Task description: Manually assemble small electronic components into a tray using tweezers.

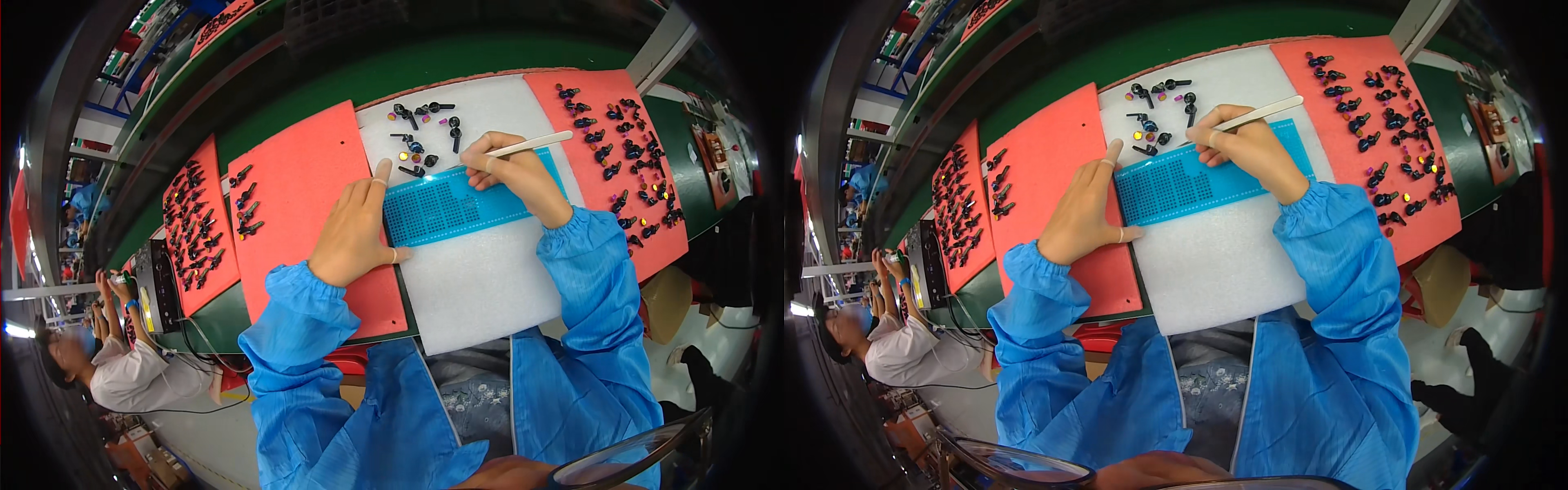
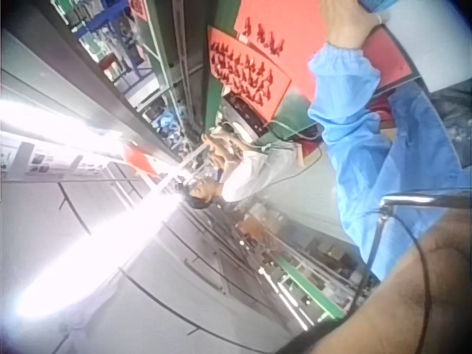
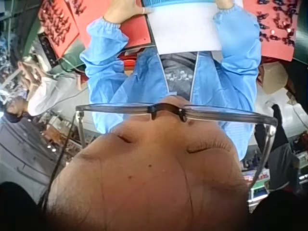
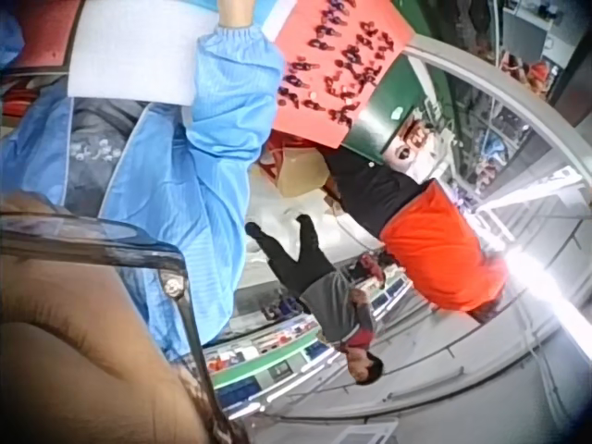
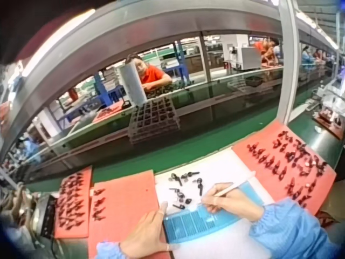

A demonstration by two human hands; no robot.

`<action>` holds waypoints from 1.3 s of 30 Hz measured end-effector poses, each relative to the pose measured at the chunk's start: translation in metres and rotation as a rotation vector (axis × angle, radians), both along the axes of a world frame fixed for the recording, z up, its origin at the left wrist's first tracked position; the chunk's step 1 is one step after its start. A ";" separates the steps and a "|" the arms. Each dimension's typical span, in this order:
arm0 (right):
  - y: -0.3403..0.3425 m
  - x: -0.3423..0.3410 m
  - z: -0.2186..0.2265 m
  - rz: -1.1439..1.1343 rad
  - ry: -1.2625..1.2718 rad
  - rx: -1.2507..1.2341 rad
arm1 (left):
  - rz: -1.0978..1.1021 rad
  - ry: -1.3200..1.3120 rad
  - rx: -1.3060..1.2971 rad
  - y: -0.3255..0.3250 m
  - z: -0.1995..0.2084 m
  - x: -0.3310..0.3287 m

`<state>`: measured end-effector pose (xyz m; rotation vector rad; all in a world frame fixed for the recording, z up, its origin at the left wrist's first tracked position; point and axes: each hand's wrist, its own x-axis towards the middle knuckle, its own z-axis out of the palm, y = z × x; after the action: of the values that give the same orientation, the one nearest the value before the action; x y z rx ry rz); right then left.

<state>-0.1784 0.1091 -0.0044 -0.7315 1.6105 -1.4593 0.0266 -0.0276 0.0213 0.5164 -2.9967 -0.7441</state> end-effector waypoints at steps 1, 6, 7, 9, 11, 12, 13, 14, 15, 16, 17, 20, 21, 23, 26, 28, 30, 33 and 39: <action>-0.001 0.002 0.000 0.020 0.015 0.004 | -0.003 0.000 0.002 0.000 0.002 0.001; -0.002 0.009 0.003 0.074 0.005 -0.043 | 0.041 -0.034 -0.053 0.000 0.010 0.012; -0.003 0.010 0.002 0.076 0.004 -0.043 | 0.052 -0.038 -0.061 -0.001 0.011 0.014; -0.004 0.011 0.000 0.090 0.010 -0.046 | 0.064 -0.044 -0.067 -0.005 0.008 0.016; -0.005 0.011 -0.002 0.099 0.013 -0.049 | 0.028 0.106 -0.027 -0.016 -0.003 0.013; -0.005 0.011 -0.002 0.099 0.014 -0.051 | 0.011 0.183 -0.009 -0.019 -0.004 0.012; -0.005 0.012 -0.002 0.099 0.014 -0.053 | 0.013 0.183 -0.010 -0.019 -0.007 0.011; -0.005 0.012 -0.001 0.098 0.015 -0.055 | 0.069 0.184 -0.006 -0.018 -0.010 0.010; -0.006 0.013 -0.001 0.100 0.016 -0.056 | 0.125 0.186 -0.001 -0.015 -0.012 0.008; -0.006 0.012 -0.001 0.092 0.011 -0.052 | 0.179 0.184 0.007 -0.014 -0.014 0.005; -0.007 0.011 -0.001 0.084 0.005 -0.048 | 0.179 0.183 0.008 -0.013 -0.014 0.003; -0.007 0.010 -0.001 0.077 0.005 -0.038 | 0.144 0.200 -0.014 -0.013 -0.012 -0.001; -0.007 0.011 -0.001 0.077 0.010 -0.034 | 0.145 0.199 -0.013 -0.015 -0.014 -0.003; -0.007 0.011 -0.001 0.079 0.016 -0.029 | 0.159 0.153 0.048 -0.020 -0.018 -0.008; -0.007 0.012 -0.002 0.065 0.010 -0.028 | 0.151 0.107 0.151 -0.026 -0.016 -0.012; -0.008 0.013 -0.003 0.056 0.007 -0.032 | 0.118 0.059 0.296 -0.027 -0.013 -0.014; -0.008 0.013 -0.004 0.037 0.004 -0.039 | 0.147 0.087 0.314 -0.029 -0.016 -0.014; -0.008 0.013 -0.003 0.039 -0.050 -0.059 | 0.202 0.146 0.351 -0.035 -0.020 -0.012; 0.000 0.009 0.005 0.129 -0.110 0.097 | 0.223 0.138 0.471 -0.056 -0.019 -0.002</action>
<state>-0.1693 0.1094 0.0007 -0.6754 1.5109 -1.2970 0.0250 -0.0838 0.0021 0.7553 -2.5719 -1.4008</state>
